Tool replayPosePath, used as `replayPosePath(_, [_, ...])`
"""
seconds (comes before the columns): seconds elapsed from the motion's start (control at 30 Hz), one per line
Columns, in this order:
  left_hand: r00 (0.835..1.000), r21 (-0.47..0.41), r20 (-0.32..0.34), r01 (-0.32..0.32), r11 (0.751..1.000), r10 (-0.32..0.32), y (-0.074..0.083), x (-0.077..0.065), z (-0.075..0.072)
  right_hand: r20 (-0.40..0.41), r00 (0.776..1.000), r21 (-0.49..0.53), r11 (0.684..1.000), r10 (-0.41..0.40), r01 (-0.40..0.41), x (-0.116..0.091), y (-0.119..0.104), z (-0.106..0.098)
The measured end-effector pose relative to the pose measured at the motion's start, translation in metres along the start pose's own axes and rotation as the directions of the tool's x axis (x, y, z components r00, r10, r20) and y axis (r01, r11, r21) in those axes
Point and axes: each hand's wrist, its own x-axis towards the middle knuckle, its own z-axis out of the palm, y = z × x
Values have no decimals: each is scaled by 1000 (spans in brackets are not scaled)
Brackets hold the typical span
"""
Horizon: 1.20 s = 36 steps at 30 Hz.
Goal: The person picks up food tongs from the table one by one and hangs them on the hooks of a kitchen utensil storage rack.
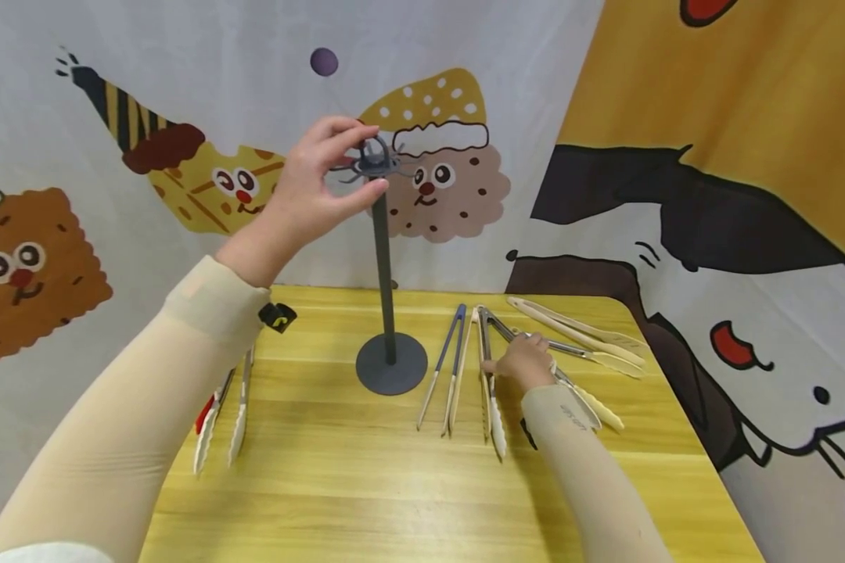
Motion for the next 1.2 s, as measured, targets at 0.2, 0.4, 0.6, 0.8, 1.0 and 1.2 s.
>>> replayPosePath(0.2, [1000,-13,0,11,1000,-11,0,1,0,4,1000,4,1000,-4,4,3,0,1])
replayPosePath(0.4, [1000,-11,-2,8,1000,-8,-1,0,1,8,999,-35,998,-45,45,4,1,-1])
replayPosePath(0.6, [1000,-29,1,15,999,-15,-1,0,2,-19,997,-102,992,-79,77,5,2,-3])
replayPosePath(0.8, [1000,-30,-4,14,999,-15,-1,0,1,-41,994,-142,986,-97,90,6,3,-3])
replayPosePath(1.0, [1000,-22,-9,11,1000,-11,-1,0,0,-32,993,-125,987,-110,105,8,5,-4])
replayPosePath(1.2, [1000,-41,-6,24,999,-24,1,0,0,-33,992,-58,991,-119,117,6,8,-6])
